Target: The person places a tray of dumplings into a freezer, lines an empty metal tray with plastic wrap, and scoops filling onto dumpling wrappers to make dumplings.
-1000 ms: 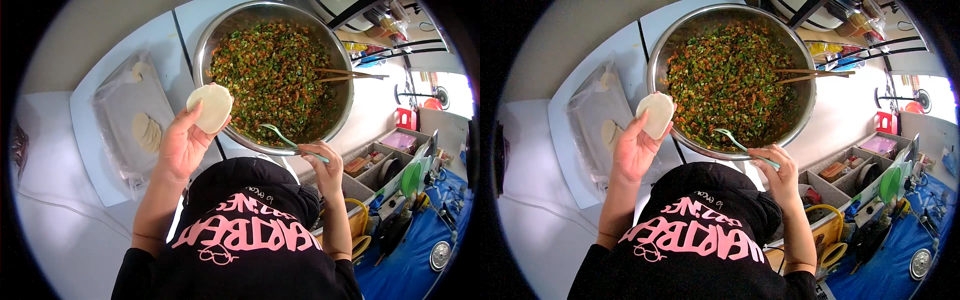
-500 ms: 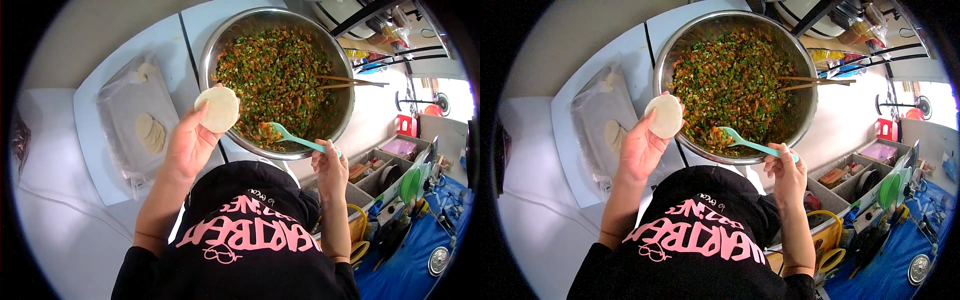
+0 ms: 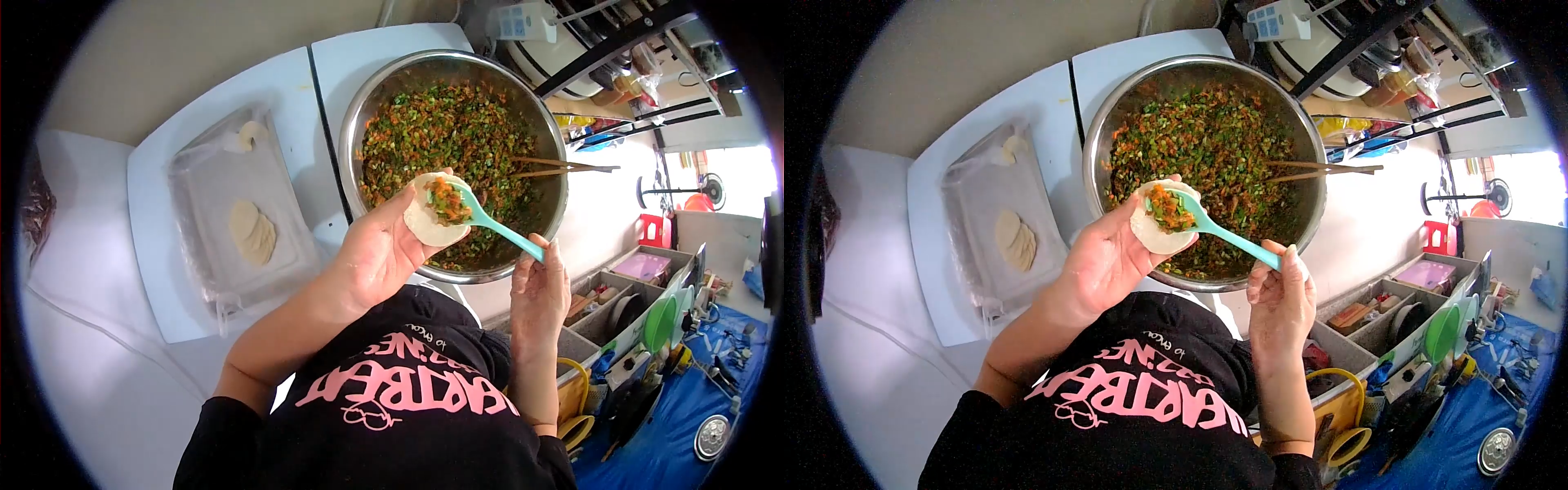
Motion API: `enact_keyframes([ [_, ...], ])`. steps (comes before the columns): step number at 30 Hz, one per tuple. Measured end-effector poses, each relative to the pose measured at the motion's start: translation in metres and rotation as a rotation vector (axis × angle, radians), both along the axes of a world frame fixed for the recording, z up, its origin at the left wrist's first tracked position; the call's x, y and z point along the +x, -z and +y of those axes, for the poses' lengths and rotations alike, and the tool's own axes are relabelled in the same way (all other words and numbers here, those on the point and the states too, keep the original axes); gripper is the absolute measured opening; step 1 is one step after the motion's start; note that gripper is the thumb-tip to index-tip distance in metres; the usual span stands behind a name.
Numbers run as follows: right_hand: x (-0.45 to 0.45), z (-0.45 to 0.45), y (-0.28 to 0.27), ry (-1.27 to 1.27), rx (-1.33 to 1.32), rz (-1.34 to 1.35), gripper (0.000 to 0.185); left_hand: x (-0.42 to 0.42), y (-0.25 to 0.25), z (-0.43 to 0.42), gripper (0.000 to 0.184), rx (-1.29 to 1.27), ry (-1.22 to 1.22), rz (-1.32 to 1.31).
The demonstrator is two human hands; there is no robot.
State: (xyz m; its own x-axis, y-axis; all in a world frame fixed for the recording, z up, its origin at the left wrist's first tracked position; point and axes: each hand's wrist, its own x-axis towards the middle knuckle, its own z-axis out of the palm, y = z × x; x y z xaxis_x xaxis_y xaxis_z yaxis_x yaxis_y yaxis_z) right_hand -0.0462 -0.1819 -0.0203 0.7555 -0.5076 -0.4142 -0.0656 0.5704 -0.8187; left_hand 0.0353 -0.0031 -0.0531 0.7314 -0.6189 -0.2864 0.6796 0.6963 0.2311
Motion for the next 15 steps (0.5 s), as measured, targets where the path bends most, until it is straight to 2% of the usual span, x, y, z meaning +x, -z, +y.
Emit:
enact_keyframes([
  [4, -0.008, -0.003, 0.013, -0.095, -0.149, -0.096, 0.029, 0.000, -0.001, -0.003, 0.044, -0.051, -0.019, 0.030],
  [7, -0.016, 0.002, 0.023, -0.073, -0.479, -0.222, 0.028, -0.002, -0.001, -0.007, 0.043, -0.049, -0.051, 0.056],
  [8, -0.018, 0.002, 0.029, -0.077, -0.481, -0.227, 0.028, -0.002, 0.000, -0.009, 0.043, -0.052, -0.055, 0.052],
  [10, -0.020, 0.003, 0.038, -0.226, -0.988, -0.437, 0.024, -0.002, 0.006, -0.013, 0.041, -0.042, -0.100, 0.062],
  [14, -0.020, 0.011, 0.042, -0.529, -1.623, -0.426, 0.036, 0.003, 0.013, -0.023, 0.037, -0.070, -0.141, 0.085],
  [15, -0.018, 0.014, 0.045, -0.529, -1.623, -0.427, 0.036, 0.004, 0.014, -0.024, 0.035, -0.052, -0.148, 0.076],
])
